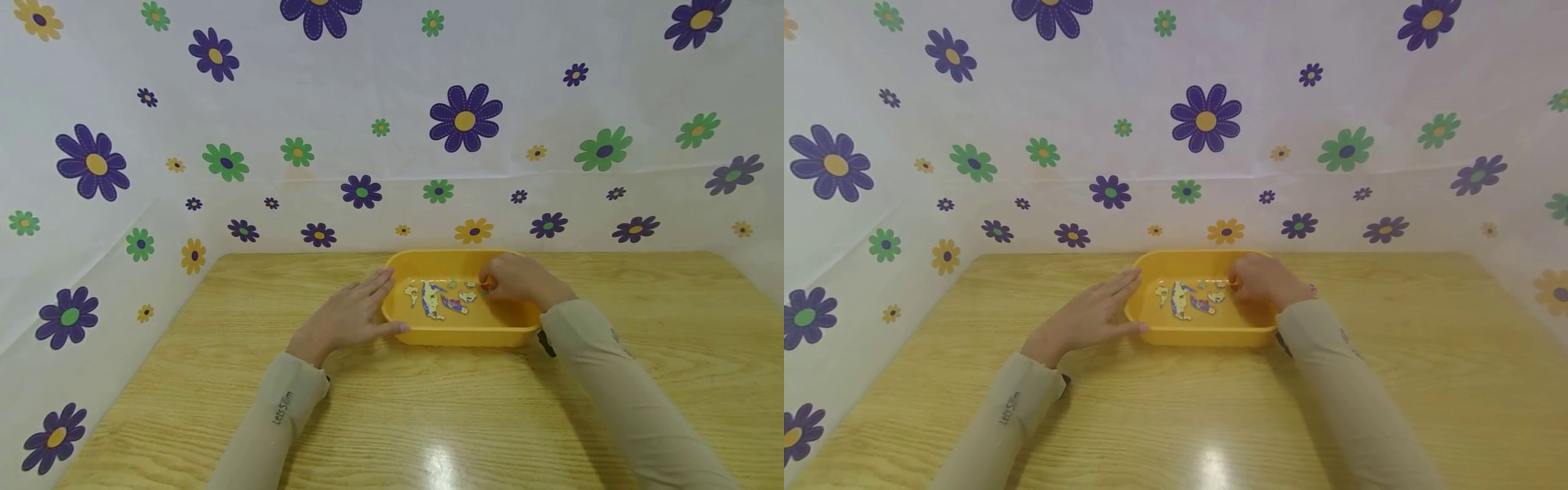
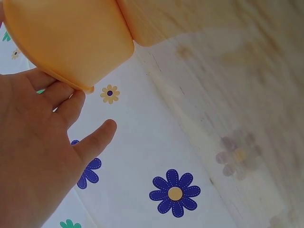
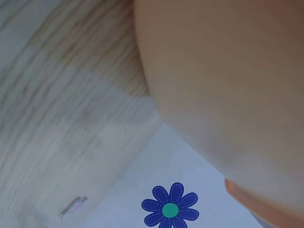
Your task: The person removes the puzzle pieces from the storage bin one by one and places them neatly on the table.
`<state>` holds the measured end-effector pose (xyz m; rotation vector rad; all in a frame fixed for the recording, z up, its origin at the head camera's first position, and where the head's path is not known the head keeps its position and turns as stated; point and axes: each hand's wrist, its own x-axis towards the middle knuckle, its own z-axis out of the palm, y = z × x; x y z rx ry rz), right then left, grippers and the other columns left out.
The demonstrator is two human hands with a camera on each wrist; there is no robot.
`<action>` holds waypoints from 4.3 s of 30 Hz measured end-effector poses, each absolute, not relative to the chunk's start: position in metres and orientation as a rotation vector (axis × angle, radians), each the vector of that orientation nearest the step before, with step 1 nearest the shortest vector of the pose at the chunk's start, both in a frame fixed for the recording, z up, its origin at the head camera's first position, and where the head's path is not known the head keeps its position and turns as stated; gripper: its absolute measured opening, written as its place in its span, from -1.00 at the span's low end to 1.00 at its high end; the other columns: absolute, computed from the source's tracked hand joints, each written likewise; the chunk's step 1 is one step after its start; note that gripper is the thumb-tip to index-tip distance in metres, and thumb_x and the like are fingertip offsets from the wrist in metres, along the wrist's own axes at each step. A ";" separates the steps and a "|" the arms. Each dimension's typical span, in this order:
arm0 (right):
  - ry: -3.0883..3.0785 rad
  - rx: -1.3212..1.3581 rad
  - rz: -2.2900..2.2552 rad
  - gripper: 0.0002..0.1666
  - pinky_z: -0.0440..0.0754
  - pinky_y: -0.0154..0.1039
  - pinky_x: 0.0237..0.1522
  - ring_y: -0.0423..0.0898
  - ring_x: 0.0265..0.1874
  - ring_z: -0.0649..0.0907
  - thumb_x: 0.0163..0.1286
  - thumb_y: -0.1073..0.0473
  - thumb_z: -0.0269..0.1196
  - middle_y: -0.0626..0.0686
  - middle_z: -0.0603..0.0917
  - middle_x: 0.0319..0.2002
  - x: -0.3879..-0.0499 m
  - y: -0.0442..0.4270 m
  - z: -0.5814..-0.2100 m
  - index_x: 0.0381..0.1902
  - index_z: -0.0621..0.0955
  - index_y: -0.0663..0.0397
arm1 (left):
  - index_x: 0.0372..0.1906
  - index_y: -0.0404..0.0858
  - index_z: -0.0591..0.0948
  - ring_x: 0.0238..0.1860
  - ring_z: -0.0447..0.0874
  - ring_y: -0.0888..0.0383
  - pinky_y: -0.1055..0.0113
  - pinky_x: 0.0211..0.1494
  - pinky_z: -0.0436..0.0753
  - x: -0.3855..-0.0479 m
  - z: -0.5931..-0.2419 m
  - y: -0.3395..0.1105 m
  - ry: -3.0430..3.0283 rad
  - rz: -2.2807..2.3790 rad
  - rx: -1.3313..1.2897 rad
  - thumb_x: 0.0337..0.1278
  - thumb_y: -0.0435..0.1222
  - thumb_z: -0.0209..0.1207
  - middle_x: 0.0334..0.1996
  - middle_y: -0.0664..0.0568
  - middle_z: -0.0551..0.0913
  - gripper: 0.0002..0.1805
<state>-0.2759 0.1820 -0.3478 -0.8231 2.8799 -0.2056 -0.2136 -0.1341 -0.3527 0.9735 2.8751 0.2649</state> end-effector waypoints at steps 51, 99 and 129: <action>2.829 -1.028 -0.635 -0.87 0.56 -0.14 -0.25 -0.03 -0.30 0.52 0.23 0.31 0.42 -0.03 0.60 -0.33 -0.269 0.212 -0.314 -0.25 0.70 0.13 | 0.61 -0.34 0.03 0.61 -0.17 -0.01 -0.07 0.57 0.06 -0.214 -0.355 -0.133 2.873 0.258 0.940 0.36 0.32 0.00 0.62 -0.10 -0.12 0.05; 2.917 -0.794 -0.340 -0.92 0.49 -0.18 -0.38 -0.09 -0.42 0.45 0.21 0.35 0.37 -0.09 0.51 -0.45 -0.269 0.313 -0.328 -0.36 0.67 0.10 | 0.60 -0.35 0.00 0.61 -0.17 -0.03 -0.05 0.58 0.05 -0.213 -0.354 -0.135 2.865 0.309 0.971 0.36 0.29 0.04 0.62 -0.11 -0.14 0.05; 2.912 -0.736 -0.265 -0.80 0.60 -0.11 -0.39 -0.04 -0.44 0.51 0.20 0.32 0.40 0.03 0.58 -0.43 -0.270 0.322 -0.328 -0.24 0.64 0.29 | 0.61 -0.34 0.01 0.61 -0.16 -0.03 -0.07 0.57 0.06 -0.215 -0.353 -0.135 2.879 0.292 0.959 0.36 0.31 0.02 0.62 -0.09 -0.17 0.05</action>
